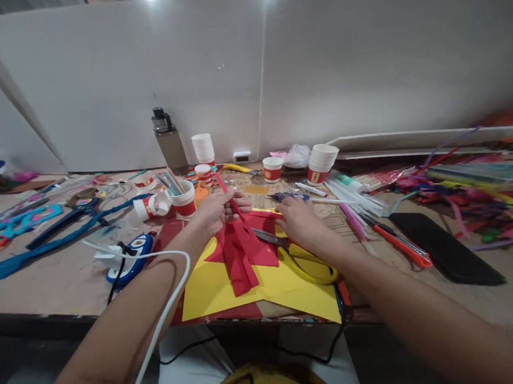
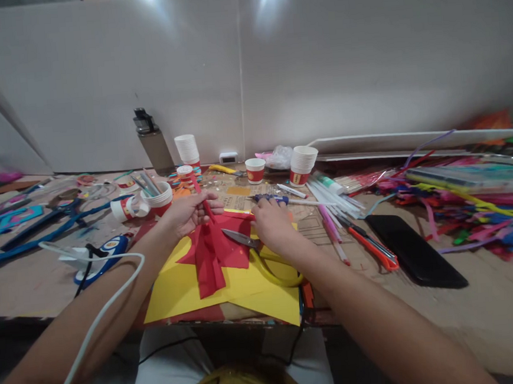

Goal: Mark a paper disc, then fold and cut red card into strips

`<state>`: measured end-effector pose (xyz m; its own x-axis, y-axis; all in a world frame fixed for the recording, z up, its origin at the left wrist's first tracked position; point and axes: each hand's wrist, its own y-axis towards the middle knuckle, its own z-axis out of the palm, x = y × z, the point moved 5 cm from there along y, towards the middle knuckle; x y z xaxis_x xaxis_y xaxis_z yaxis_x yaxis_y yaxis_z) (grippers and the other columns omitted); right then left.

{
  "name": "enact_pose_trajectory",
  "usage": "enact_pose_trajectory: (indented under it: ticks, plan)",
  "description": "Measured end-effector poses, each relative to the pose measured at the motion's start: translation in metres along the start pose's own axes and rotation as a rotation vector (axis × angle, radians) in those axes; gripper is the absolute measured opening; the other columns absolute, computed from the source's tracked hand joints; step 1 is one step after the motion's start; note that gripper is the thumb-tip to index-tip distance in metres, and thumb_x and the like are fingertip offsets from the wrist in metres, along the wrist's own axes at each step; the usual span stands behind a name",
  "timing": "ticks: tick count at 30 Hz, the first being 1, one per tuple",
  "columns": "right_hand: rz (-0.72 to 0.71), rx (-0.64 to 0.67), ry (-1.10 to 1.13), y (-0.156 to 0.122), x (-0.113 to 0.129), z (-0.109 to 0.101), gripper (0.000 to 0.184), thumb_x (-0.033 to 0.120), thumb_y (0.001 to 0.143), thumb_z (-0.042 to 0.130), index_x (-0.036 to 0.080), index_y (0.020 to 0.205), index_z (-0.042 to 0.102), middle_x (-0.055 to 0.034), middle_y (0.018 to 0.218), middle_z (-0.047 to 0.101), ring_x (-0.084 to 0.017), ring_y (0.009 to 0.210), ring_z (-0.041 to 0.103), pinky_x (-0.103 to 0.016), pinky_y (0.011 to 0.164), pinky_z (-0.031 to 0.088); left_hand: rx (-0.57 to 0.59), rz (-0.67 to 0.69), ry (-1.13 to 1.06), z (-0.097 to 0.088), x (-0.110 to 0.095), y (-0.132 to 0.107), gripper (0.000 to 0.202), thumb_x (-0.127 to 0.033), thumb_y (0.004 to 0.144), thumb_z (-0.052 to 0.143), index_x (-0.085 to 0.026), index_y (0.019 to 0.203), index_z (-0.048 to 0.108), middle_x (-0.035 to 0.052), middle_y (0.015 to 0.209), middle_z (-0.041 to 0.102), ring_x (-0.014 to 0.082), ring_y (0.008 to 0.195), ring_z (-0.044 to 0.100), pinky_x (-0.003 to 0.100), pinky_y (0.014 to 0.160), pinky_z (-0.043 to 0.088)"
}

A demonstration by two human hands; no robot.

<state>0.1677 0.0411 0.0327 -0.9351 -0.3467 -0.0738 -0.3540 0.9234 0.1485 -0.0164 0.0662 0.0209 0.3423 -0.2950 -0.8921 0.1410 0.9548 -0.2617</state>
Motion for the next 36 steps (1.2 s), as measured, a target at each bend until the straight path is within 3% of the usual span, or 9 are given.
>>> enact_pose_trajectory:
  ticks: [4, 7, 12, 16, 20, 24, 28, 32, 36]
  plan:
    - [-0.033, 0.039, -0.037, 0.011, 0.007, 0.006, 0.019, 0.019, 0.085, 0.054, 0.010, 0.093, 0.070, -0.0183, 0.103, 0.066, -0.033, 0.103, 0.054, -0.043, 0.086, 0.034, -0.008, 0.044, 0.046, -0.004, -0.003, 0.001, 0.027, -0.036, 0.086, 0.058, -0.011, 0.081, 0.066, 0.0125, 0.074, 0.072, 0.0155, 0.059, 0.068, 0.016, 0.037, 0.038]
    - [-0.030, 0.065, -0.028, 0.018, 0.010, 0.009, 0.021, 0.011, 0.084, 0.050, 0.009, 0.086, 0.071, -0.0201, 0.096, 0.068, -0.032, 0.099, 0.057, -0.044, 0.086, 0.033, -0.058, 0.090, 0.059, -0.006, -0.004, 0.003, 0.027, -0.037, 0.082, 0.062, -0.012, 0.074, 0.068, 0.0080, 0.065, 0.067, 0.0085, 0.047, 0.057, 0.013, 0.033, 0.028]
    - [0.041, 0.031, 0.086, 0.026, 0.003, -0.001, 0.018, 0.009, 0.079, 0.053, 0.009, 0.077, 0.071, -0.0217, 0.090, 0.070, -0.031, 0.095, 0.061, -0.043, 0.089, 0.033, 0.021, 0.099, 0.038, 0.000, 0.000, 0.004, 0.030, -0.039, 0.076, 0.069, -0.010, 0.071, 0.069, -0.0043, 0.047, 0.038, 0.0017, 0.036, 0.029, 0.012, 0.031, 0.015]
    - [0.179, -0.080, 0.296, 0.026, -0.023, -0.014, 0.022, 0.016, 0.084, 0.046, 0.011, 0.082, 0.067, -0.0211, 0.087, 0.070, -0.029, 0.085, 0.065, -0.039, 0.077, 0.042, 0.097, 0.043, 0.055, 0.008, 0.006, 0.001, 0.026, -0.035, 0.075, 0.071, -0.009, 0.070, 0.066, -0.0042, 0.051, 0.038, 0.0015, 0.038, 0.032, 0.011, 0.031, 0.019]
    - [0.234, -0.116, 0.630, 0.021, -0.044, -0.010, 0.023, 0.022, 0.089, 0.038, 0.017, 0.081, 0.059, -0.0073, 0.073, 0.068, -0.016, 0.064, 0.064, -0.026, 0.060, 0.046, 0.142, -0.040, 0.124, 0.013, 0.015, 0.002, 0.020, -0.028, 0.077, 0.069, -0.009, 0.072, 0.066, -0.0013, 0.053, 0.046, 0.0018, 0.039, 0.036, 0.011, 0.033, 0.022]
    - [0.261, -0.117, 0.911, 0.018, -0.054, 0.002, 0.021, 0.030, 0.089, 0.042, 0.018, 0.076, 0.054, -0.0005, 0.063, 0.060, -0.010, 0.050, 0.056, -0.020, 0.048, 0.043, 0.140, -0.050, 0.223, 0.012, 0.019, 0.004, 0.020, -0.028, 0.074, 0.072, -0.010, 0.068, 0.063, 0.0004, 0.053, 0.052, 0.0024, 0.038, 0.038, 0.014, 0.033, 0.021]
    - [0.300, -0.097, 1.075, 0.019, -0.059, 0.008, 0.022, 0.036, 0.085, 0.051, 0.017, 0.075, 0.056, 0.0018, 0.056, 0.054, -0.007, 0.042, 0.048, -0.018, 0.040, 0.036, 0.098, -0.016, 0.542, 0.006, 0.013, 0.002, 0.036, -0.040, 0.077, 0.066, -0.012, 0.056, 0.059, -0.0005, 0.043, 0.048, 0.0040, 0.033, 0.036, 0.018, 0.034, 0.020]
    - [0.333, -0.063, 1.157, 0.018, -0.055, 0.011, 0.020, 0.036, 0.082, 0.055, 0.017, 0.078, 0.060, 0.0027, 0.054, 0.054, -0.006, 0.039, 0.045, -0.018, 0.037, 0.033, 0.013, 0.071, 0.970, -0.005, -0.004, 0.000, 0.040, -0.050, 0.076, 0.063, -0.014, 0.057, 0.063, 0.0021, 0.043, 0.054, 0.0091, 0.035, 0.044, 0.022, 0.040, 0.029]
    - [0.311, -0.032, 1.202, 0.014, -0.041, 0.005, 0.017, 0.034, 0.080, 0.058, 0.018, 0.074, 0.058, 0.0034, 0.054, 0.053, -0.006, 0.040, 0.045, -0.018, 0.037, 0.032, -0.196, 0.361, 1.105, -0.008, -0.029, -0.005, 0.029, -0.046, 0.071, 0.068, -0.017, 0.068, 0.068, 0.0015, 0.046, 0.057, 0.0133, 0.043, 0.050, 0.025, 0.049, 0.034]
